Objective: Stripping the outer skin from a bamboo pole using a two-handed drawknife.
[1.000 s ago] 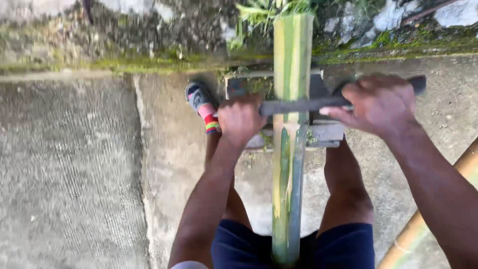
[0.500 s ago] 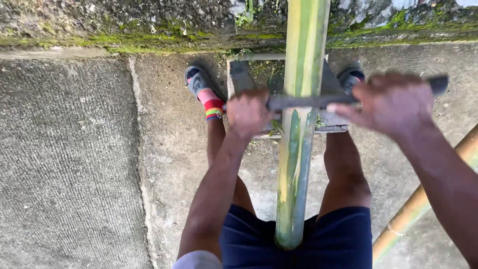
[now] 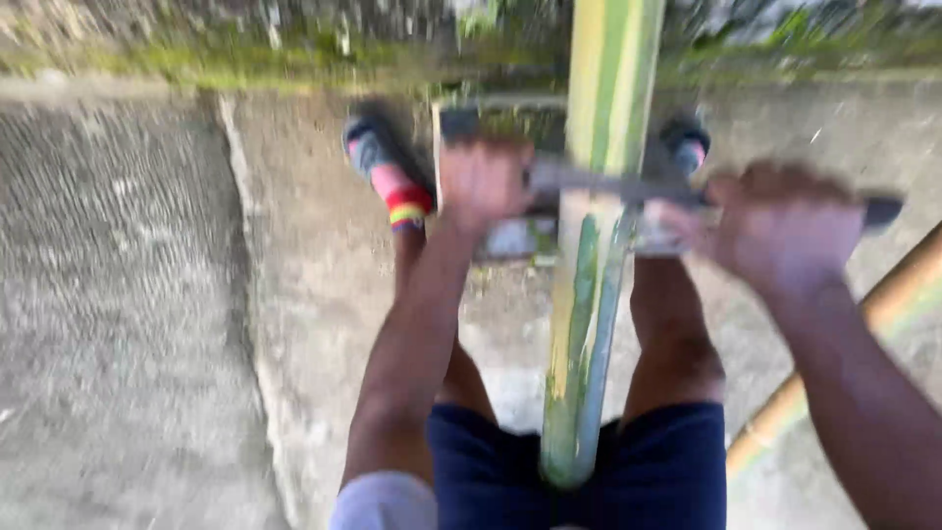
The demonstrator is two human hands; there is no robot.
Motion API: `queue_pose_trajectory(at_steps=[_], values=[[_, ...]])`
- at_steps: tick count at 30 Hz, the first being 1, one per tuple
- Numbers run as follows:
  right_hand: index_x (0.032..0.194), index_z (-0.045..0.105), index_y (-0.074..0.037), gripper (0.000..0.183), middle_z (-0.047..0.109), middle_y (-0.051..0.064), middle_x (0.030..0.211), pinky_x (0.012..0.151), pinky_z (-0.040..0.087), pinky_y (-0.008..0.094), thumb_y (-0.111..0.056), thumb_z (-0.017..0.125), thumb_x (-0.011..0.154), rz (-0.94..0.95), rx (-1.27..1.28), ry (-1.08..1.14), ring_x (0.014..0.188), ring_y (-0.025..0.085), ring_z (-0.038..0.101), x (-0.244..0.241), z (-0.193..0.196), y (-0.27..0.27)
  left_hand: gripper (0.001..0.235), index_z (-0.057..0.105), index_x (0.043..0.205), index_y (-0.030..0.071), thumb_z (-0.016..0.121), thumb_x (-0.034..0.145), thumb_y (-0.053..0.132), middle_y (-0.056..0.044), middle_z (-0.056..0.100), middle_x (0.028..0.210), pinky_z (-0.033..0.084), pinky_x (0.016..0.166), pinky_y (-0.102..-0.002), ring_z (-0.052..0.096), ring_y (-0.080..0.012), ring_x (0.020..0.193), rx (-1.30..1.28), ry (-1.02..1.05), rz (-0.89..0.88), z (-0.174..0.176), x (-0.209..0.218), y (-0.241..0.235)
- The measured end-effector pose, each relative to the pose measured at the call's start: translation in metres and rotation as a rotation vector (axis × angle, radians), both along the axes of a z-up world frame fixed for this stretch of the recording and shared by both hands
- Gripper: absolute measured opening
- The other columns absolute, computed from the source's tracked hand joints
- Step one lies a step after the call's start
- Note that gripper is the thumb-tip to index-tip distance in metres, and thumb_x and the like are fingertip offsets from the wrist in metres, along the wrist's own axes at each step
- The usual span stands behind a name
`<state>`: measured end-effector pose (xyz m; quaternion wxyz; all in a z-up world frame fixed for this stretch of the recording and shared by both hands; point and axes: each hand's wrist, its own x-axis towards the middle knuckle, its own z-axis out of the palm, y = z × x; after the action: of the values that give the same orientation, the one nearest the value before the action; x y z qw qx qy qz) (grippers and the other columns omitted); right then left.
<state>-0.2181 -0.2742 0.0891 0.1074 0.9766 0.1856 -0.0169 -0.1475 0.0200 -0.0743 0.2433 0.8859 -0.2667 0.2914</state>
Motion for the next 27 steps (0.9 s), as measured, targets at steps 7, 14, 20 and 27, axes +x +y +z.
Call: queue_pose_trajectory(at_steps=[7,14,20,27], values=[[0.071,0.066,-0.017,0.063,0.052,-0.001,0.057,0.043,0.037,0.032,-0.077,0.061,0.090,-0.165,0.007,0.154,0.042,0.013,0.045,-0.059,-0.012,-0.001,0.022,0.077,0.090,0.016,0.077,0.069,0.025,-0.007,0.064,0.064,0.052,0.049,-0.041,0.065,-0.0214,0.054,0.096,0.552,-0.151,0.048,-0.022,-0.003],[0.071,0.064,-0.018,0.057,0.055,0.000,0.062,0.047,0.040,0.032,-0.071,0.062,0.092,-0.159,-0.035,0.028,0.049,0.016,0.052,-0.027,0.017,0.020,0.030,0.063,0.067,0.013,0.078,0.078,0.036,-0.007,0.064,0.066,0.052,0.053,-0.043,0.065,-0.0238,0.058,0.022,0.470,-0.180,0.051,-0.010,-0.004],[0.069,0.065,-0.017,0.060,0.057,0.001,0.060,0.046,0.040,0.033,-0.073,0.060,0.090,-0.176,0.006,0.103,0.049,0.017,0.054,-0.035,0.004,0.017,0.022,0.067,0.068,0.014,0.072,0.086,0.025,-0.004,0.062,0.061,0.050,0.049,-0.040,0.061,-0.0188,0.052,0.115,0.403,-0.160,0.016,-0.015,-0.001],[0.069,0.066,-0.016,0.065,0.056,0.002,0.059,0.045,0.040,0.033,-0.076,0.055,0.092,-0.181,0.011,0.061,0.047,0.016,0.051,-0.042,0.008,0.020,0.014,0.065,0.071,0.015,0.072,0.075,0.027,-0.004,0.058,0.065,0.048,0.056,-0.041,0.056,-0.0207,0.059,-0.014,0.487,-0.220,0.052,-0.023,0.000]])
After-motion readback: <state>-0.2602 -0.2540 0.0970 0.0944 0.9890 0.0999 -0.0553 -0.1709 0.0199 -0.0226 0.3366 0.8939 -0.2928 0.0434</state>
